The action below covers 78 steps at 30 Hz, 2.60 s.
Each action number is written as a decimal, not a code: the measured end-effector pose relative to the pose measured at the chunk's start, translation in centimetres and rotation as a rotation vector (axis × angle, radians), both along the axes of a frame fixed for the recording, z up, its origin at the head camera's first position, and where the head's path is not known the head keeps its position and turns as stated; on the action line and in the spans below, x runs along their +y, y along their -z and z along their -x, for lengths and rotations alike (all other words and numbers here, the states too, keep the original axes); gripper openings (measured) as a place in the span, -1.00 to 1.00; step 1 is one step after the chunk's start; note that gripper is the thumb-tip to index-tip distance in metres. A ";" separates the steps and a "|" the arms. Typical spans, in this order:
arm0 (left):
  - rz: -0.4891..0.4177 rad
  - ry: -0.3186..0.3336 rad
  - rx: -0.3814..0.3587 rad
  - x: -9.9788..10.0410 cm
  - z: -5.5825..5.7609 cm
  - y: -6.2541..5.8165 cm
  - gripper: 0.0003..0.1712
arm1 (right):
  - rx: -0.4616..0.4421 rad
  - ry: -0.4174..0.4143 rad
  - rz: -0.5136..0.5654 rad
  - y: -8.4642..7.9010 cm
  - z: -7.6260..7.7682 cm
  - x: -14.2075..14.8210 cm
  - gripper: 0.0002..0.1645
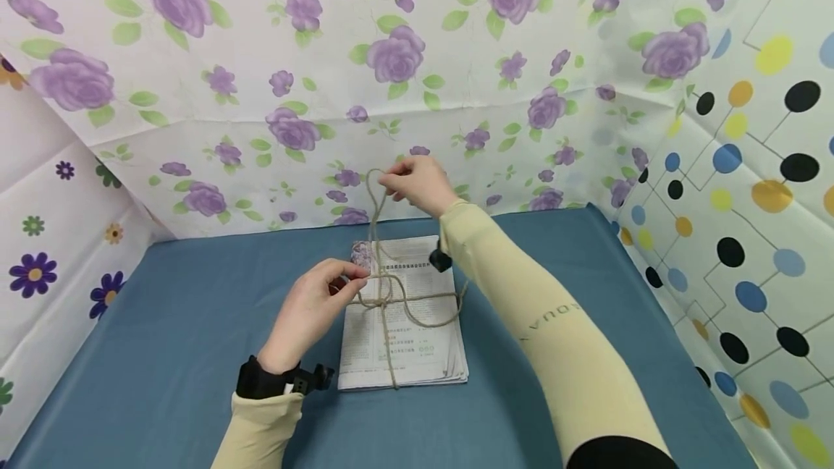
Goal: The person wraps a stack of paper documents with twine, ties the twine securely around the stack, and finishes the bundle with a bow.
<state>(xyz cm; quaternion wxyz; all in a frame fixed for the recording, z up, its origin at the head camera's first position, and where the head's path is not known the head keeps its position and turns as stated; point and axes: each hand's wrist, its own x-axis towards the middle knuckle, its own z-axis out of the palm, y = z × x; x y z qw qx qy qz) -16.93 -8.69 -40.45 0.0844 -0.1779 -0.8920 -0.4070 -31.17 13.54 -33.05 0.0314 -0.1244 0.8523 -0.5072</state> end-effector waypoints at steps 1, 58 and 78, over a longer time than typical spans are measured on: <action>-0.002 0.000 -0.002 0.0 0.0 0.0 -0.87 | 0.002 -0.024 0.005 0.0 0.1 -0.7 -0.68; -0.058 -0.018 0.044 0.5 0.0 0.5 -0.82 | 0.505 -0.054 -0.185 9.7 -12.4 1.1 -0.93; 0.252 -0.205 0.023 -8.5 6.4 4.3 -0.66 | 0.503 -0.030 -0.118 10.6 -12.7 2.0 -0.82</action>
